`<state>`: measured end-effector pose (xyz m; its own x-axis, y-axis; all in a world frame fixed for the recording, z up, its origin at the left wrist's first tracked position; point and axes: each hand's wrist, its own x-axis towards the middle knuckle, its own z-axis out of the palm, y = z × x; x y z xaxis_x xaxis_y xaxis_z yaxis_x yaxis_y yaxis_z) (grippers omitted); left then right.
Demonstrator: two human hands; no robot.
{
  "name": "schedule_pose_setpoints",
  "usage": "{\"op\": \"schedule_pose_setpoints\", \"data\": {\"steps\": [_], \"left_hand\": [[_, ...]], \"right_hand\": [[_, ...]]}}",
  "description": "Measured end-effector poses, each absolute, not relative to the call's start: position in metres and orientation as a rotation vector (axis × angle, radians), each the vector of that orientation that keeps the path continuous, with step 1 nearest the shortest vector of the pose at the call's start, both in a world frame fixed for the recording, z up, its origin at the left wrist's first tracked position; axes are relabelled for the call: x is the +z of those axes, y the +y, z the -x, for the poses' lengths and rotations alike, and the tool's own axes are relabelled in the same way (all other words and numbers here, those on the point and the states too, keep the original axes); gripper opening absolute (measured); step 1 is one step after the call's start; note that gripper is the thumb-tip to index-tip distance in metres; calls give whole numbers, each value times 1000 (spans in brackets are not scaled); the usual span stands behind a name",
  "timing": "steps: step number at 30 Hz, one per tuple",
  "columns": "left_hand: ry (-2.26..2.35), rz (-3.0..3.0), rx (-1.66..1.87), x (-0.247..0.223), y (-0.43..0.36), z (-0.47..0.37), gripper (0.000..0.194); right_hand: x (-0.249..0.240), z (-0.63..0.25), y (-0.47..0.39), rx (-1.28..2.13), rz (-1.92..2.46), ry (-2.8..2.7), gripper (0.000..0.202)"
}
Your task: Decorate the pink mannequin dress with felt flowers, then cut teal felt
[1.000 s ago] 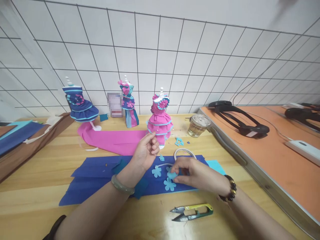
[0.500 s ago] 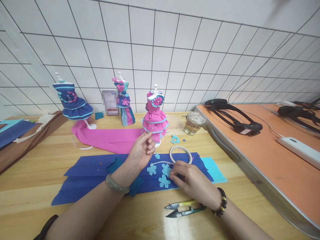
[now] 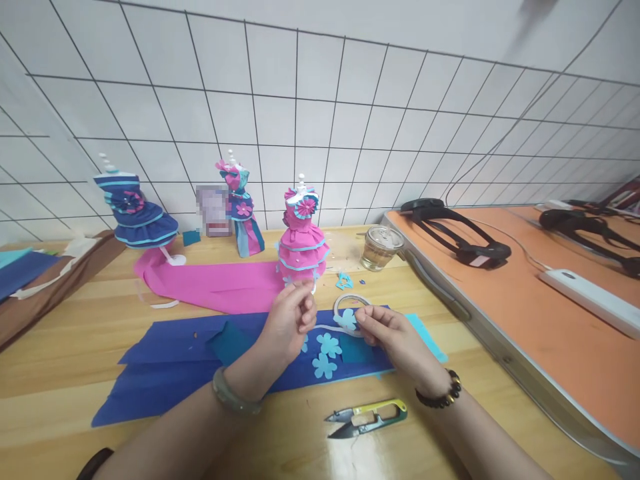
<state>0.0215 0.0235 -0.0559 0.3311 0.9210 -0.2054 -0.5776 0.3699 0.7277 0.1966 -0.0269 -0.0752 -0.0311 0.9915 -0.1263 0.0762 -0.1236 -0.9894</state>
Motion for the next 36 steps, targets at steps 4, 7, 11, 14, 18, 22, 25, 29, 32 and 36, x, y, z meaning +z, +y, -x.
{"op": "schedule_pose_setpoints", "data": {"steps": [4, 7, 11, 14, 18, 22, 25, 29, 32, 36], "left_hand": [[772, -806, 801, -57, 14, -26, 25], [800, -948, 693, -58, 12, -27, 32], [868, -1149, 709, -59, 11, -29, 29], [910, -1280, 845, -60, 10, -30, 17], [900, -1826, 1150, -61, 11, -24, 7], [759, -2378, 1148, -63, 14, -13, 19], [727, -2469, 1128, -64, 14, -9, 20], [710, -2475, 1134, -64, 14, -9, 22], [711, -2326, 1164, -65, 15, -7, 19], [761, -2139, 1168, -64, 18, -4, 16]], "right_hand": [[-77, -192, -27, 1369, 1212, -1096, 34], [-77, -190, -28, 1396, 1165, -1040, 33], [-77, -186, -28, 1370, 1130, -1019, 32], [-75, -185, -28, 1347, 1124, -882, 28], [-71, -186, -29, 1467, 1037, -694, 31], [-64, -184, -31, 1631, 934, -647, 32], [-59, -183, -31, 1648, 918, -652, 33], [-53, -183, -28, 1606, 959, -683, 40], [-46, -183, -25, 1590, 1007, -742, 44], [-38, -180, -20, 1559, 1036, -839, 44]]}}
